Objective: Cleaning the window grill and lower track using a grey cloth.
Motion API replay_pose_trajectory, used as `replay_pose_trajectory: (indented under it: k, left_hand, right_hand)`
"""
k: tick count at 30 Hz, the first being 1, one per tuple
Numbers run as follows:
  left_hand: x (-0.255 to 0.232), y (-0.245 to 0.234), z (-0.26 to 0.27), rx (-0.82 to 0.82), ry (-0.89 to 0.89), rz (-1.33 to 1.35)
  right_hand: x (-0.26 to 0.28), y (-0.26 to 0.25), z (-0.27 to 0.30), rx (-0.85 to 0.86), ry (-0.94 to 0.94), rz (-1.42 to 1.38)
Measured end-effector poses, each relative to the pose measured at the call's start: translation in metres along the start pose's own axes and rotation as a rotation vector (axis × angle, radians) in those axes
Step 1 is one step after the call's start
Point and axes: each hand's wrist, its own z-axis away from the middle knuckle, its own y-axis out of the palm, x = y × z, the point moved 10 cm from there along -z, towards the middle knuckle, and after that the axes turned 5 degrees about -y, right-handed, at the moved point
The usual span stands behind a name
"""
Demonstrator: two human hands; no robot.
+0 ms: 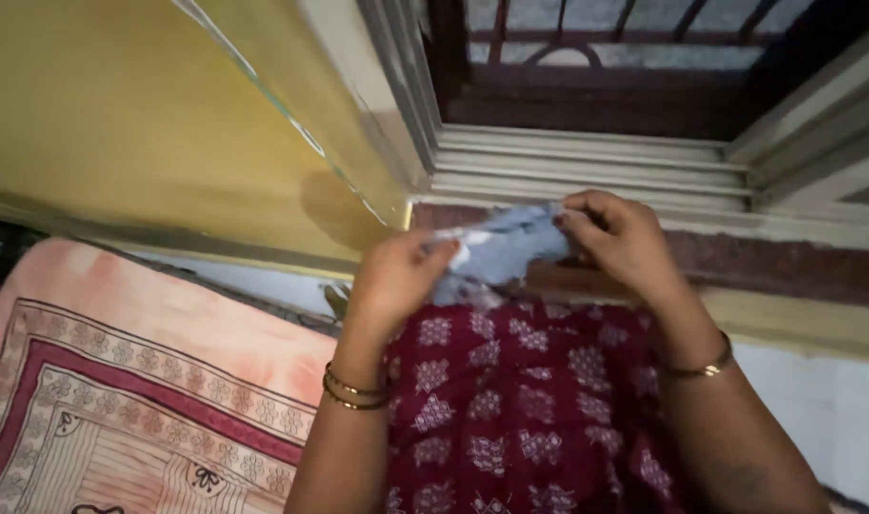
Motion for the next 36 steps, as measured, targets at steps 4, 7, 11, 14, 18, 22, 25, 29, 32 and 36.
replay_pose_trajectory:
  k: [4, 7, 11, 14, 18, 22, 25, 29, 32, 36]
  left_hand:
    - [0.018, 0.001, -0.001, -0.417, 0.136, -0.029]
    - [0.038, 0.064, -0.018, -0.267, 0.203, -0.128]
    - [0.016, 0.121, -0.004, -0.304, 0.491, -0.437]
    - [-0.007, 0.139, 0.003, -0.296, 0.56, -0.401]
    - [-0.071, 0.186, 0.018, -0.165, 0.692, -0.449]
    - [-0.133, 0.268, 0.03, -0.082, 0.853, -0.375]
    - [-0.182, 0.322, 0.043, -0.04, 0.958, -0.309]
    - [-0.231, 0.368, 0.056, 0.021, 1.066, -0.256]
    - [-0.237, 0.38, 0.056, 0.026, 1.113, -0.283]
    - [-0.219, 0.369, 0.048, 0.019, 1.158, -0.271]
  right_hand:
    - [0.055, 0.015, 0.012, -0.18, -0.176, 0.62]
    - [0.026, 0.068, 0.016, 0.091, 0.052, 0.443]
    - [0.014, 0.121, 0.031, 0.114, -0.558, 0.745]
    - [-0.008, 0.093, 0.038, 0.081, -0.476, 0.84]
    - [-0.042, 0.021, 0.055, 0.028, -0.318, 0.883]
    - [-0.095, -0.065, 0.088, -0.089, -0.194, 0.887]
    - [-0.133, -0.126, 0.116, -0.199, -0.142, 0.886]
    - [-0.169, -0.182, 0.146, -0.325, -0.09, 0.917]
    - [-0.173, -0.189, 0.154, -0.365, -0.107, 0.898]
    - [-0.171, -0.17, 0.145, -0.364, -0.096, 0.94]
